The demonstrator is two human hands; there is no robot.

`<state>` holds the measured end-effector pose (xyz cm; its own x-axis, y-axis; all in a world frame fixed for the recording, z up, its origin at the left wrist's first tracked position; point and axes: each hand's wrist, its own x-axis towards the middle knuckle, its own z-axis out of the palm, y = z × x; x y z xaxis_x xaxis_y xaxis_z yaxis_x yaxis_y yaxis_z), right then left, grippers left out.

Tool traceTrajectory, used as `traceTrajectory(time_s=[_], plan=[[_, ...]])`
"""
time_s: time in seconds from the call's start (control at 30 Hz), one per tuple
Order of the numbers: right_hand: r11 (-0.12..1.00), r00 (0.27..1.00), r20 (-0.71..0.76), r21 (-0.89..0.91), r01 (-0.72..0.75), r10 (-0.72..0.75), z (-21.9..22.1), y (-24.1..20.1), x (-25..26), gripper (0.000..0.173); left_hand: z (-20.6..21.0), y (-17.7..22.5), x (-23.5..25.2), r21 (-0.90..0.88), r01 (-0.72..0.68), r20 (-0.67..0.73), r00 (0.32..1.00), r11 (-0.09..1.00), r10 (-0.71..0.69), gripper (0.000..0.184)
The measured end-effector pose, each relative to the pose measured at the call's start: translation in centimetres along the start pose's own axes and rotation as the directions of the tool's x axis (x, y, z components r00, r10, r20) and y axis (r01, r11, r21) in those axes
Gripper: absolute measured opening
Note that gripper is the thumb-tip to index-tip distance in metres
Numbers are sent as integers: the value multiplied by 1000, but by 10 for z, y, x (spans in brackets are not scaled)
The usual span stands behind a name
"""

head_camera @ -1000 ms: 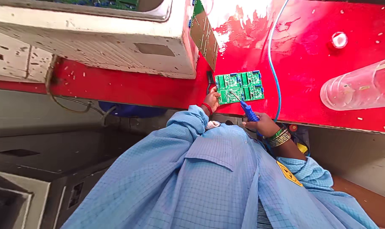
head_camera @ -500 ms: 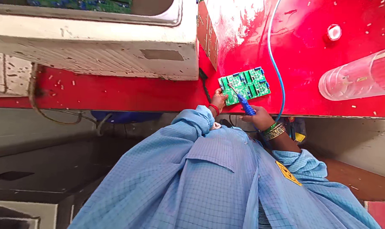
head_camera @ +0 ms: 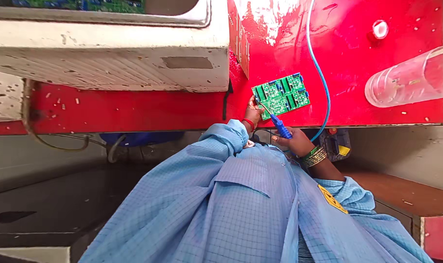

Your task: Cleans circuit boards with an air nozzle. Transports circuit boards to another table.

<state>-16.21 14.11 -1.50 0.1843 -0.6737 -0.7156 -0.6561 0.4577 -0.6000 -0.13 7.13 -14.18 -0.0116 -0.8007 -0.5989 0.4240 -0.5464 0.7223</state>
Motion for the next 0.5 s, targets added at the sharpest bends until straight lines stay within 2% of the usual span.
traceTrajectory(time_s=[0.17,0.23,0.37,0.5], plan=[[1000,999,-40,19,4,-3,-5,-4,8,38,-6,-5,-5,57,-16,32,999,998,14,82],[1000,1000,-29,-10,1,-1,-4,-8,9,39,-2,-4,1,1,-6,15,1000,1000,6,85],[999,1000,2,-38,-9,9,-3,-10,9,43,-1,-4,3,-4,-13,1,1000,1000,13,89],[999,998,-68,42,18,-15,-11,4,15,35,0,-3,0,-22,-16,15,1000,1000,17,86]])
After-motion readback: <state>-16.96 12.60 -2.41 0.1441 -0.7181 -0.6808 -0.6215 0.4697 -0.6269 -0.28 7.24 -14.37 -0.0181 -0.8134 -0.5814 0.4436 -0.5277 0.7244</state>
